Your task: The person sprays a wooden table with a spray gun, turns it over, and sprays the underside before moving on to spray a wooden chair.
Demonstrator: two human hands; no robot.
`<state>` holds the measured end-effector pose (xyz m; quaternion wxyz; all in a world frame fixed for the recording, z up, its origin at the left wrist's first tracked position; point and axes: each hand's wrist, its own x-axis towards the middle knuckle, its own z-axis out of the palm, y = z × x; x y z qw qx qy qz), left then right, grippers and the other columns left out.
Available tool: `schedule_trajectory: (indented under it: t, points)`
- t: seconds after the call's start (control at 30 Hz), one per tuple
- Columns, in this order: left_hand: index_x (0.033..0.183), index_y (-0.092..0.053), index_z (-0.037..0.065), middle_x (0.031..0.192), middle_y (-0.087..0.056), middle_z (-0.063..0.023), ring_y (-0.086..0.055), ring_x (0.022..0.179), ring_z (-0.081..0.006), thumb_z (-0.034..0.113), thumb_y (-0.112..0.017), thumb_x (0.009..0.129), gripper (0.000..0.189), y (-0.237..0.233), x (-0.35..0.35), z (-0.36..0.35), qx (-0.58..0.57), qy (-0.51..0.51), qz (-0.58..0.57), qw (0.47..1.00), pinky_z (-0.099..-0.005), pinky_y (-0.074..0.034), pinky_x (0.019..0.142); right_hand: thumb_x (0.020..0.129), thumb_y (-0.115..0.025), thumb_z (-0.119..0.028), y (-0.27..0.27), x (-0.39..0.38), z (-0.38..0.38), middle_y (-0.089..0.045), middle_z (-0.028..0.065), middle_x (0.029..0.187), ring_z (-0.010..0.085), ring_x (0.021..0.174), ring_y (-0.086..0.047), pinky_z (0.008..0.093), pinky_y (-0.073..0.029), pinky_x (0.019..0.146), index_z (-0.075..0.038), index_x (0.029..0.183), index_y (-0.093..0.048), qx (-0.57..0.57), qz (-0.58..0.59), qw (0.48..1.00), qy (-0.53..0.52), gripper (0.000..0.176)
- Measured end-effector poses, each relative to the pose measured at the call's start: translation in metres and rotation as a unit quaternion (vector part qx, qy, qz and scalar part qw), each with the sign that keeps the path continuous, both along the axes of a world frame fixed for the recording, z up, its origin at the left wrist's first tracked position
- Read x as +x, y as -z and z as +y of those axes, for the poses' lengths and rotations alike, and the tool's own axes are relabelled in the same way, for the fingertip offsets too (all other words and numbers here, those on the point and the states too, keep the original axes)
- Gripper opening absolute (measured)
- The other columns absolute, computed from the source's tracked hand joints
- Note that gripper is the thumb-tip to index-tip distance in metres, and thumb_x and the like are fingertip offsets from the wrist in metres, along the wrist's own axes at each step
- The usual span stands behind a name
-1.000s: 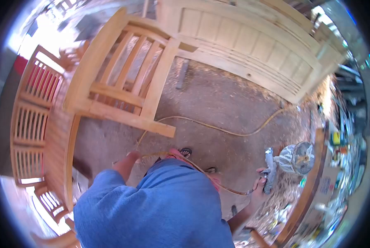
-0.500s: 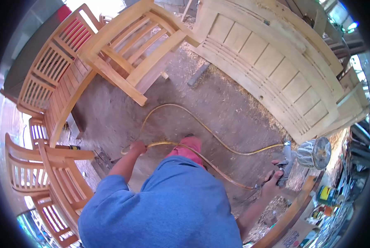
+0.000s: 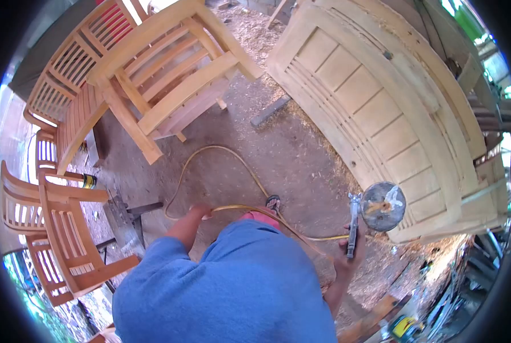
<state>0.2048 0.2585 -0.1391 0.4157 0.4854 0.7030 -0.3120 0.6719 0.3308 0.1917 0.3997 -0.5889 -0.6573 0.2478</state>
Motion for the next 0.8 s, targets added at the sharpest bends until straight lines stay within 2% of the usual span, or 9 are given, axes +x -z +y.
schedule_trajectory:
  t: [0.13,0.27,0.37,0.4,0.47,0.53,0.63,0.7,0.8]
  points:
    - [0.109,-0.071,0.015,0.109,-0.069,-0.0123,-0.066,0.103,-0.0306,0.04,-0.063,0.082,0.038,-0.029,0.034,0.05,-0.024,-0.017,-0.022,0.999,-0.043,-0.052,0.085,0.09,-0.063,-0.02,0.011,0.03,0.078,-0.066,0.0128,0.098,0.02,0.082,-0.063,0.0317,-0.049,0.071,0.001,0.128,-0.054,0.073,-0.016,0.996,-0.048,0.044]
    - [0.107,-0.071,0.012,0.108,-0.069,-0.0137,-0.066,0.102,-0.0318,0.041,-0.064,0.081,0.039,-0.017,0.039,0.052,0.033,-0.064,-0.019,0.997,-0.0417,-0.052,0.084,0.096,-0.055,-0.042,0.011,0.049,0.158,-0.065,0.0101,0.103,0.0112,0.071,-0.057,0.0241,-0.043,0.059,0.004,0.11,-0.06,0.078,0.008,0.994,-0.072,0.048]
    - [0.105,-0.071,0.011,0.107,-0.069,-0.0146,-0.066,0.1,-0.033,0.041,-0.065,0.08,0.039,-0.003,0.045,0.027,0.026,-0.085,-0.024,0.996,-0.0422,-0.052,0.083,0.097,-0.056,-0.034,0.018,0.07,0.214,-0.065,0.0135,0.105,0.0092,0.061,-0.055,0.0234,-0.045,0.053,0.005,0.116,-0.057,-0.021,0.154,0.983,-0.095,0.044]
    - [0.105,-0.072,0.011,0.107,-0.069,-0.0149,-0.066,0.099,-0.0335,0.04,-0.065,0.08,0.039,0.0,0.049,0.019,0.017,-0.085,-0.022,0.996,-0.0426,-0.052,0.082,0.097,-0.055,-0.036,0.014,0.065,0.237,-0.065,0.014,0.105,0.0067,0.051,-0.05,0.0216,-0.04,0.046,0.006,0.108,-0.059,-0.002,0.154,0.985,-0.077,0.043]
    - [0.103,-0.072,0.009,0.103,-0.07,-0.0161,-0.066,0.096,-0.034,0.037,-0.064,0.081,0.036,-0.002,0.065,0.013,-0.006,-0.158,-0.04,0.987,-0.0444,-0.052,0.08,0.098,-0.055,-0.035,0.011,0.067,0.281,-0.066,0.0137,0.104,0.007,0.051,-0.05,0.0218,-0.039,0.046,0.006,0.107,-0.06,-0.032,0.179,0.98,-0.079,0.043]
    - [0.101,-0.072,0.008,0.094,-0.071,-0.0163,-0.069,0.085,-0.0318,0.032,-0.063,0.08,0.033,-0.007,0.093,0.021,-0.003,-0.167,-0.006,0.986,-0.0437,-0.053,0.073,0.098,-0.053,-0.038,0.012,0.066,0.324,-0.066,0.0106,0.101,0.0068,0.049,-0.05,0.0212,-0.036,0.045,0.005,0.106,-0.06,-0.038,0.194,0.976,-0.089,0.044]
    - [0.099,-0.072,0.007,0.087,-0.071,-0.0169,-0.07,0.073,-0.029,0.029,-0.059,0.082,0.031,-0.033,0.135,0.073,-0.024,-0.308,-0.028,0.951,-0.0417,-0.055,0.066,0.099,-0.055,-0.031,0.012,0.06,0.392,-0.067,0.0089,0.099,0.0065,0.048,-0.049,0.0208,-0.035,0.044,0.004,0.105,-0.061,-0.054,0.18,0.976,-0.107,0.036]
    - [0.098,-0.072,0.007,0.085,-0.071,-0.0175,-0.07,0.07,-0.0283,0.029,-0.056,0.084,0.031,-0.045,0.172,0.088,-0.014,-0.378,-0.047,0.925,-0.0412,-0.055,0.064,0.098,-0.055,-0.02,0.005,0.061,0.433,-0.066,0.0072,0.097,0.0061,0.053,-0.05,0.0217,-0.038,0.048,0.003,0.108,-0.062,-0.097,0.169,0.97,-0.145,0.026]
    - [0.096,-0.072,0.008,0.083,-0.071,-0.0173,-0.071,0.072,-0.0285,0.032,-0.051,0.086,0.034,-0.073,0.21,0.14,-0.014,-0.344,-0.014,0.939,-0.041,-0.056,0.068,0.096,-0.053,-0.009,-0.013,0.051,0.496,-0.065,0.0082,0.101,0.0068,0.061,-0.053,0.0231,-0.046,0.055,0.004,0.124,-0.056,-0.106,0.15,0.954,-0.237,0.03]
